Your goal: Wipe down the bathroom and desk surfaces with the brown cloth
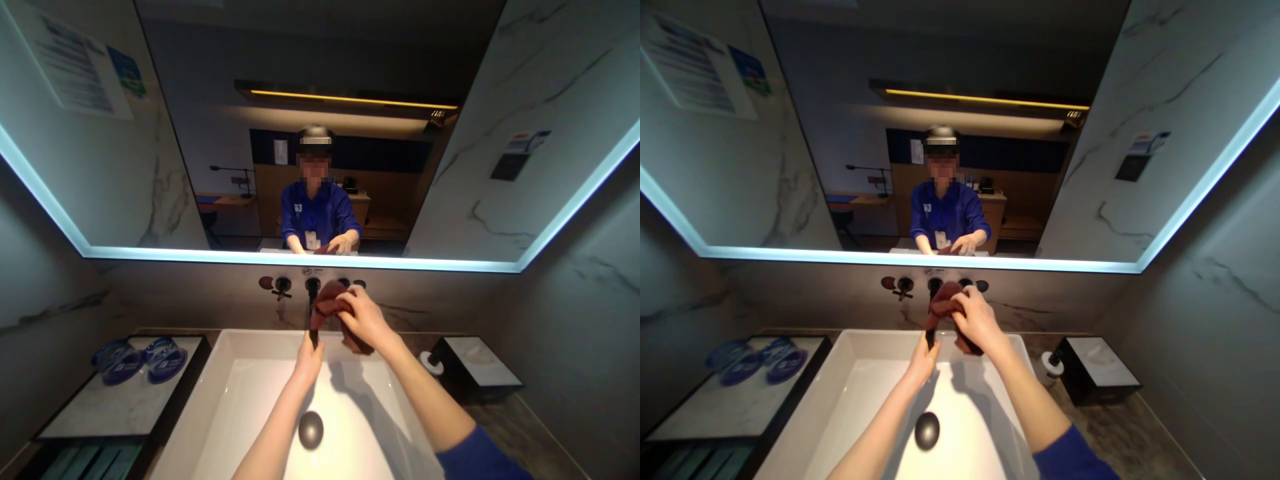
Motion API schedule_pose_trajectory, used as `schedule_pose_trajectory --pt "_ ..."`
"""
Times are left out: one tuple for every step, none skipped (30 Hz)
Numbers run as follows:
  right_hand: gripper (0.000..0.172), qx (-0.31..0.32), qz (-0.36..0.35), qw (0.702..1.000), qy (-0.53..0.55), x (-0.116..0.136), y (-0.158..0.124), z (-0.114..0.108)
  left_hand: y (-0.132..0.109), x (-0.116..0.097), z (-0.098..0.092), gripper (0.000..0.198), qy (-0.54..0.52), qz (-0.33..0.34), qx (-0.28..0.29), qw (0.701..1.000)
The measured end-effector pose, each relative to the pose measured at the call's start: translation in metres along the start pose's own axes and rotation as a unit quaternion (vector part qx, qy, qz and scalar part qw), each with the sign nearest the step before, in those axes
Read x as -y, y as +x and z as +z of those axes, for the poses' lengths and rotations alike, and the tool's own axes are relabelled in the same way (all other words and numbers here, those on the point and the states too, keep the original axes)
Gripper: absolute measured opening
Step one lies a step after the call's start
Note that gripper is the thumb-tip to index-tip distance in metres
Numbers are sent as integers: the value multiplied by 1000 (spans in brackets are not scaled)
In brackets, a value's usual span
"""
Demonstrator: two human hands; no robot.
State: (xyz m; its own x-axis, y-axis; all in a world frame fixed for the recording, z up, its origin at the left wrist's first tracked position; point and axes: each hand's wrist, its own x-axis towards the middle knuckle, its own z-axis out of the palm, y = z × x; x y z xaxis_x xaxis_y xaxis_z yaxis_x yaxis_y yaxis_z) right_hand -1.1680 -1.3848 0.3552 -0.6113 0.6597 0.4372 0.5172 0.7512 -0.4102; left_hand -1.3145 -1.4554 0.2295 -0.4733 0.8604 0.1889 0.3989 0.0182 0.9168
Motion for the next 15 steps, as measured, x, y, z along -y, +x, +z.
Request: schedule_pose_trajectory --pt "24 -24 7 999 -38 -10 11 -5 -2 3 -1 27 -1 -6 1 1000" --pt "26 -29 15 997 -74 -21 22 -7 -3 5 -1 25 -1 -11 2 1000" --pt "29 -15 25 994 -101 -32 33 -5 -4 7 -1 21 0 -16 2 1000" --pt "31 11 37 993 -116 -42 43 -1 -5 7 -1 17 1 -20 2 1000" --pt "33 39 51 991 -116 -53 52 6 -6 8 -1 14 3 -23 1 1000" --pt "34 61 66 991 -102 -62 59 13 -6 8 -1 11 4 -26 0 1000" --pt "35 73 78 991 -77 -71 64 19 -6 7 0 10 5 -27 0 1000" --pt "36 74 85 993 -41 -80 67 24 -6 7 0 8 7 -26 0 1000" --pt "35 68 86 994 1 -89 69 27 -6 6 1 7 8 -24 -1 1000" --pt "35 61 84 994 40 -98 69 29 -6 6 1 7 9 -22 -3 1000" --pt "35 53 87 992 75 -107 66 29 -6 6 2 7 11 -22 -6 1000" --pt "36 41 101 988 106 -116 62 28 -6 6 3 7 12 -23 -8 1000" --pt "37 21 126 983 131 -123 55 26 -6 6 5 7 13 -26 -10 1000" --pt "40 -3 156 977 148 -129 47 24 -7 6 6 8 14 -31 -13 999" --pt "42 -30 185 969 160 -131 38 23 -7 6 6 9 14 -37 -15 999"
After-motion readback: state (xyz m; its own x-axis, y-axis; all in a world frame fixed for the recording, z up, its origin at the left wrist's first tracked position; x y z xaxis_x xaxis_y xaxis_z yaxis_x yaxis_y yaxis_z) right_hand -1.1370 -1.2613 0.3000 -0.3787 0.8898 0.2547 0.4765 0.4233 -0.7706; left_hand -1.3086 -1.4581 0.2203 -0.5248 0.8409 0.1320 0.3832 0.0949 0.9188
